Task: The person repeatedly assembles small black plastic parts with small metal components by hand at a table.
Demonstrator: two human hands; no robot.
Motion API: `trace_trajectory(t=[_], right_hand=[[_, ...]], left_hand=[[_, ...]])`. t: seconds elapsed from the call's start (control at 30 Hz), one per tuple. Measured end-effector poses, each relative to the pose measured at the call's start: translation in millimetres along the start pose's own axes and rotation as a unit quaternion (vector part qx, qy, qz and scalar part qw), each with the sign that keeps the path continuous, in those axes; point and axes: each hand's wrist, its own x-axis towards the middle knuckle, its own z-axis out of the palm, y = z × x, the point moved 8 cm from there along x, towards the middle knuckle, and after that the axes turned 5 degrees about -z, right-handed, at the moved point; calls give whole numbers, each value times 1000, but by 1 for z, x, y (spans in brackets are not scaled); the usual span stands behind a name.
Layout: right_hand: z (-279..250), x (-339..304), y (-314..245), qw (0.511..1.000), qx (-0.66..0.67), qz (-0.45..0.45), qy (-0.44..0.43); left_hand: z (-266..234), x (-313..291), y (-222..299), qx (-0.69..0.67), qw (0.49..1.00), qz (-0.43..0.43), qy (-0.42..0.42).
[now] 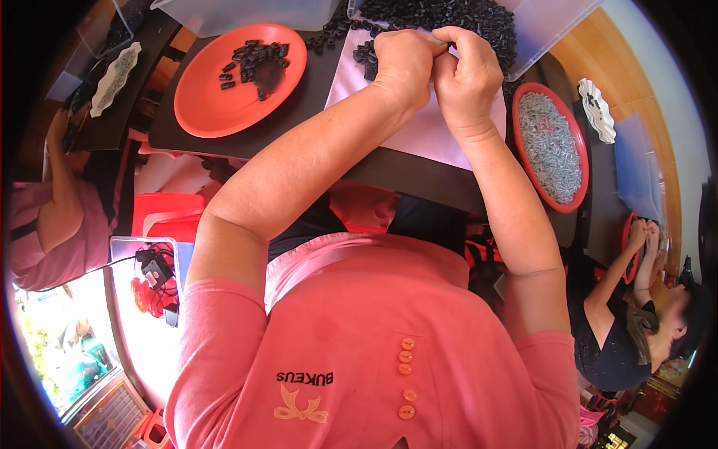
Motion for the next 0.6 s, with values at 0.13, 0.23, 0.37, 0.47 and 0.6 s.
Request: trace_trajectory(t=[0.13,0.23,0.37,0.47,0.6], right_hand=[[-1,1,-4,999,-22,-35,-9],[2,2,6,997,51,47,-20],[-6,16,11,953,173,242,-50],[-28,23,26,953,166,247,-60],[-42,17,59,909,256,328,16]], left_hand=[[1,-3,0,-37,999,-5,8],[-2,0,5,10,1000,15,9],[-18,-15,46,167,982,85,33],[-59,-48,100,307,923,217,81],[-115,-54,133,361,878,269,163]])
